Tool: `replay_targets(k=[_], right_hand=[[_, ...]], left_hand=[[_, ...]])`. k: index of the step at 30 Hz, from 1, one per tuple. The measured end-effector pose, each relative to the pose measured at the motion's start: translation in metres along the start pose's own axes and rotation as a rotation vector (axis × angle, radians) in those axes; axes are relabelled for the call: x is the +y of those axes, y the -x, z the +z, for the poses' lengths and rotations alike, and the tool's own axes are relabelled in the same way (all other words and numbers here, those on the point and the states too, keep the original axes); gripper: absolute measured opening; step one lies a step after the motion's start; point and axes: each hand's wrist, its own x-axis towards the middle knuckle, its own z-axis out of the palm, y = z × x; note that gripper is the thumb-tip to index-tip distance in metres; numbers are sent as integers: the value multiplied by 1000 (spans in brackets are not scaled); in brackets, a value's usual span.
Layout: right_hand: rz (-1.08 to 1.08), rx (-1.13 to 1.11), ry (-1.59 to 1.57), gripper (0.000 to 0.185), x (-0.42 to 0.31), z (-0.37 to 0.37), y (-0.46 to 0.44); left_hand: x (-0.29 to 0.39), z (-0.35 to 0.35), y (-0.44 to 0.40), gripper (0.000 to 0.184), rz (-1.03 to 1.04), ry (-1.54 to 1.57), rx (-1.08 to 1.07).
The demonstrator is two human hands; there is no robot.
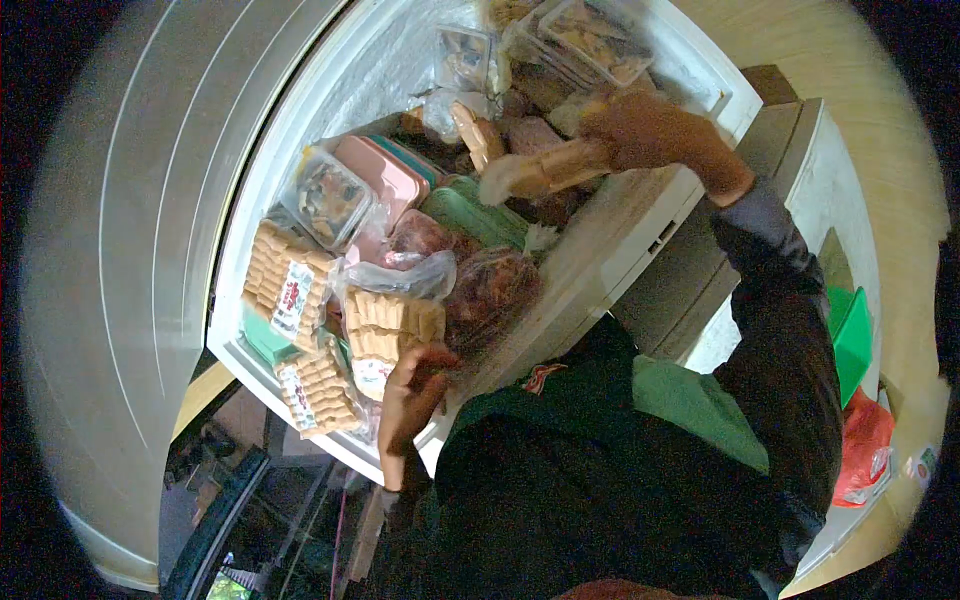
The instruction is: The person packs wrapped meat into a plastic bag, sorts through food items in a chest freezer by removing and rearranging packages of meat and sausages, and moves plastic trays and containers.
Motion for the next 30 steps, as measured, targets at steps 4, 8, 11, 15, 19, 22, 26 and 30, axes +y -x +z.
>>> replay_targets(k=[4, 8, 11, 15, 19, 22, 26, 30], right_hand=[[-81, 51, -332, 50, -6, -20, 15], [-195, 71, -780, 55, -37, 15, -1], [-274, -20, -1127, 56, -71, 57, -30], [-312, -129, -1506, 58, -117, 76, -54], [-217, -276, -1521, 59, -150, 76, -76], [-113, -367, -1493, 58, -159, 56, -81], [73, 295, -1364, 40, -114, 90, -129], [339, 643, -920, 58, -60, 146, -158]], left_hand=[[5, 31, -45, 54, 230, 105, 82], [-24, 34, -90, 75, 480, 221, 218], [-27, 7, -88, 86, 589, 356, 420], [-7, 5, -57, 82, 410, 196, 826], [-39, -19, -24, 71, 306, 378, 786], [4, -5, -15, 65, 151, 437, 826], [-16, -17, -3, 62, 147, 607, 790], [-32, -25, 26, 58, 139, 735, 833]])
